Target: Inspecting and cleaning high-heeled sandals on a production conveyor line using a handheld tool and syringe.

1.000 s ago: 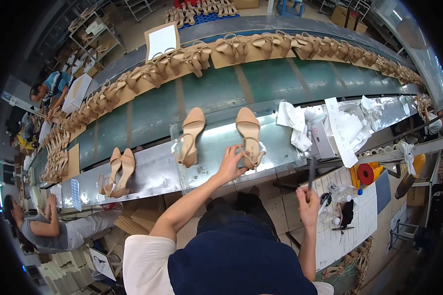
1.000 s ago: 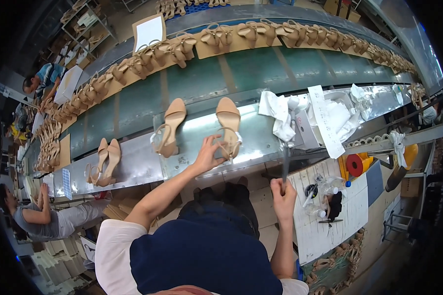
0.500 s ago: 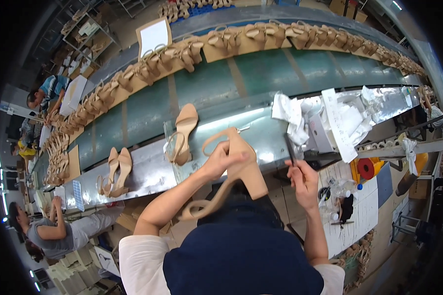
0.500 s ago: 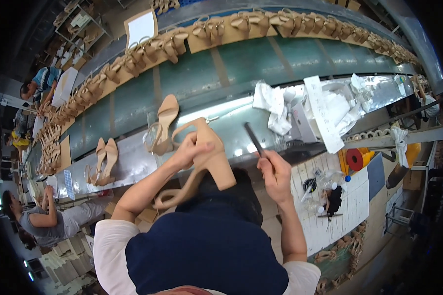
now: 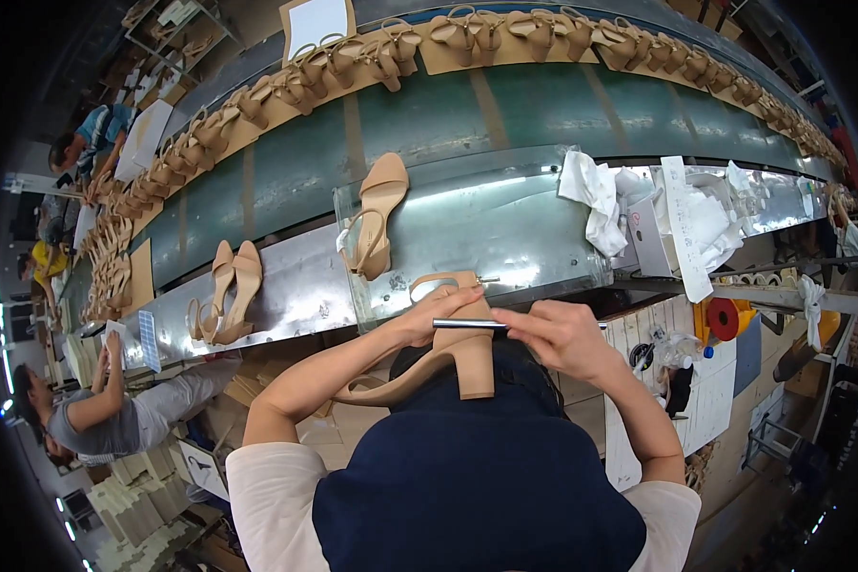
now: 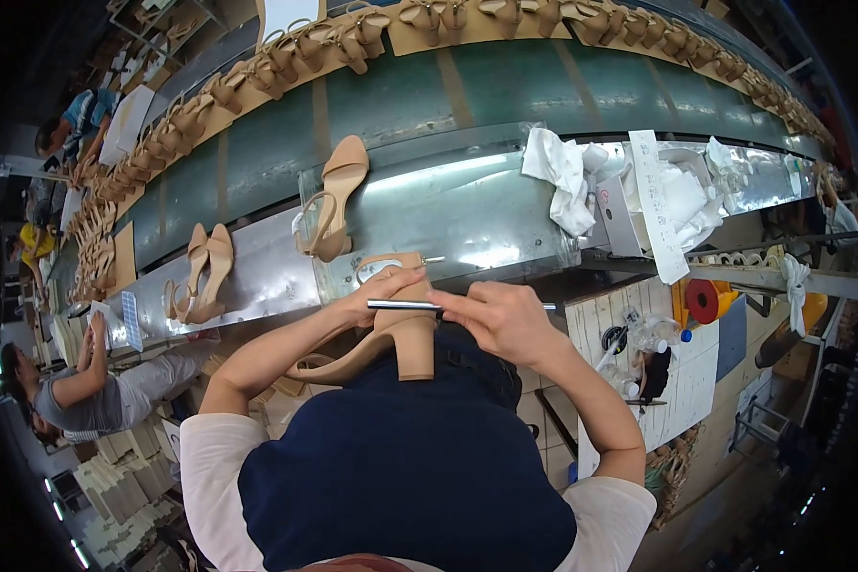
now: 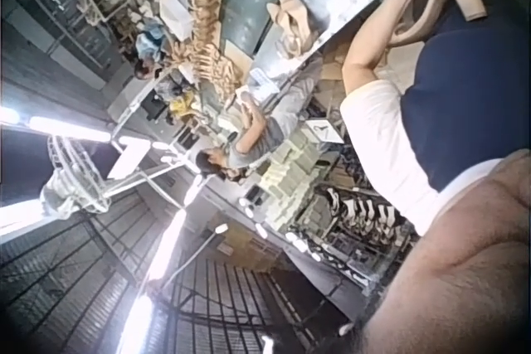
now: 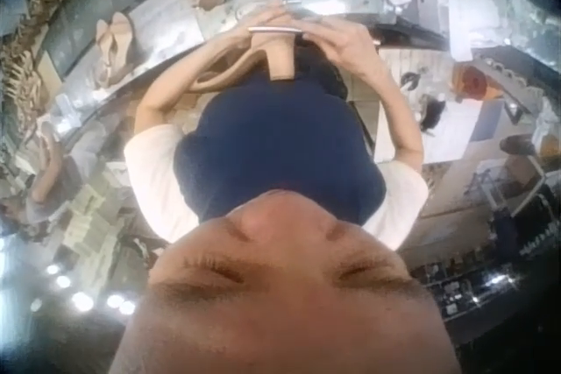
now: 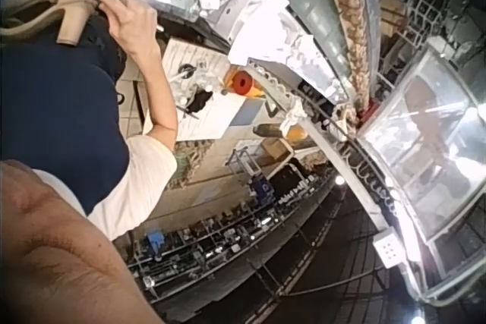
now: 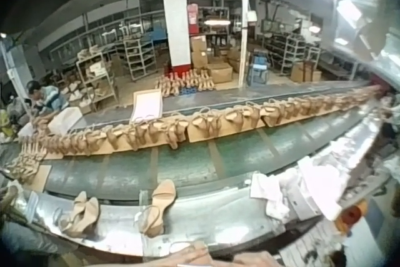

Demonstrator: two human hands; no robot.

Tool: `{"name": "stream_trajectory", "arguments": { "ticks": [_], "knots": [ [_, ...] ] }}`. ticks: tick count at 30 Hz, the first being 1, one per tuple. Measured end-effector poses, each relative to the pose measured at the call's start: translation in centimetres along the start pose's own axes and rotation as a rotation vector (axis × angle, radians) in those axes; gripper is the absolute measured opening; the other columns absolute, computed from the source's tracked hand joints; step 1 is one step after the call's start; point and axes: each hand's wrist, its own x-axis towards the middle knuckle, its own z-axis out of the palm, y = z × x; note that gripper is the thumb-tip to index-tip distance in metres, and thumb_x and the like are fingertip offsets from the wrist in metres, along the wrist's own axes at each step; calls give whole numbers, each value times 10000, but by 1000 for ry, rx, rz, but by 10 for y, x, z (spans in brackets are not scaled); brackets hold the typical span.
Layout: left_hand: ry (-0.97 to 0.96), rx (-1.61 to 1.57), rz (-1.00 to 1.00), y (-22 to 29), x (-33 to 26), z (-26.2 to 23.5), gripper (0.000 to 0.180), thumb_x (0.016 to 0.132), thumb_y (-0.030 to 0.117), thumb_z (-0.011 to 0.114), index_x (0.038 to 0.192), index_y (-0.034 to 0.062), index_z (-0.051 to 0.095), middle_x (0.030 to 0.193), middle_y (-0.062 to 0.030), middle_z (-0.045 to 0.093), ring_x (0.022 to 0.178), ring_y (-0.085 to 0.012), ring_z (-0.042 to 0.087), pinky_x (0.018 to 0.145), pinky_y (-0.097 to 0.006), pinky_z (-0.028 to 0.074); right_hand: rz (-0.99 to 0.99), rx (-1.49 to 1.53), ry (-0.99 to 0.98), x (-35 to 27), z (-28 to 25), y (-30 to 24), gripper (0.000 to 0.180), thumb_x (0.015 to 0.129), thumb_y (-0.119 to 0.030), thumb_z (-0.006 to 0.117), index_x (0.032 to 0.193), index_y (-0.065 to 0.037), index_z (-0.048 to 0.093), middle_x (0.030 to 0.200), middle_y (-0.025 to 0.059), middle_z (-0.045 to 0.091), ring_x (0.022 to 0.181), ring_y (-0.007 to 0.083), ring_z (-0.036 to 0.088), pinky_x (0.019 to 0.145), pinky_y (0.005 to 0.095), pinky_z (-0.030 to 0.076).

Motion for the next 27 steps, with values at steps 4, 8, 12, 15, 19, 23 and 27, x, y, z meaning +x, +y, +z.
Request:
{"name": "stream_trajectory", "arguments": {
  "ticks": [4, 8, 12, 15, 19, 23, 27],
  "knots": [
    [-42, 66, 39, -14, 4, -15, 349, 895, 373, 519, 771, 59, 609, 710, 11, 580, 622, -45, 527, 525, -196, 420, -53, 45, 64, 9, -6, -4, 354, 749, -61, 642, 1096, -131, 624, 573, 31, 496, 485, 169, 478, 449, 283, 399],
    [27, 7, 28, -10, -7, -4, 344, 895, 363, 521, 736, 67, 598, 665, 27, 565, 585, -34, 509, 497, -189, 403, -130, 432, 386, 12, -15, -15, 330, 704, 20, 633, 1034, 15, 622, 632, 91, 583, 508, 179, 543, 458, 249, 424],
    [1, 202, -53, 0, -11, -2, 340, 892, 357, 527, 783, 49, 619, 718, 3, 600, 622, -50, 545, 524, -190, 430, -42, 23, -78, -12, 35, 8, 426, 708, -97, 679, 1112, -217, 618, 539, 11, 447, 449, 151, 480, 419, 289, 419],
    [-46, -48, 44, -36, -2, -22, 323, 891, 335, 529, 820, 34, 622, 732, -13, 605, 646, -67, 562, 538, -204, 448, -84, 98, 126, 10, 8, -6, 423, 706, -62, 673, 1110, -178, 620, 552, 25, 473, 452, 158, 488, 419, 274, 419],
    [-47, -47, -27, -34, 1, -23, 342, 895, 345, 513, 880, 16, 605, 802, -81, 617, 691, -163, 605, 582, -284, 502, -89, 387, 366, 8, 10, -4, 452, 680, -6, 663, 1113, -129, 613, 584, 34, 515, 458, 167, 503, 411, 276, 404],
    [12, -61, -36, -41, 14, -29, 339, 882, 353, 541, 872, 21, 606, 799, -30, 608, 705, -83, 568, 598, -237, 464, -37, -71, -109, -5, 38, 16, 418, 725, -90, 667, 1127, -189, 604, 578, 7, 504, 451, 160, 483, 401, 287, 399],
    [-14, -95, -72, -30, -10, -21, 343, 860, 374, 571, 868, 34, 618, 794, -26, 618, 712, -102, 596, 606, -229, 483, -19, 304, 420, 21, -3, -12, 319, 742, -11, 622, 1054, -77, 630, 612, 79, 565, 458, 172, 500, 421, 269, 399]
  ]
}}
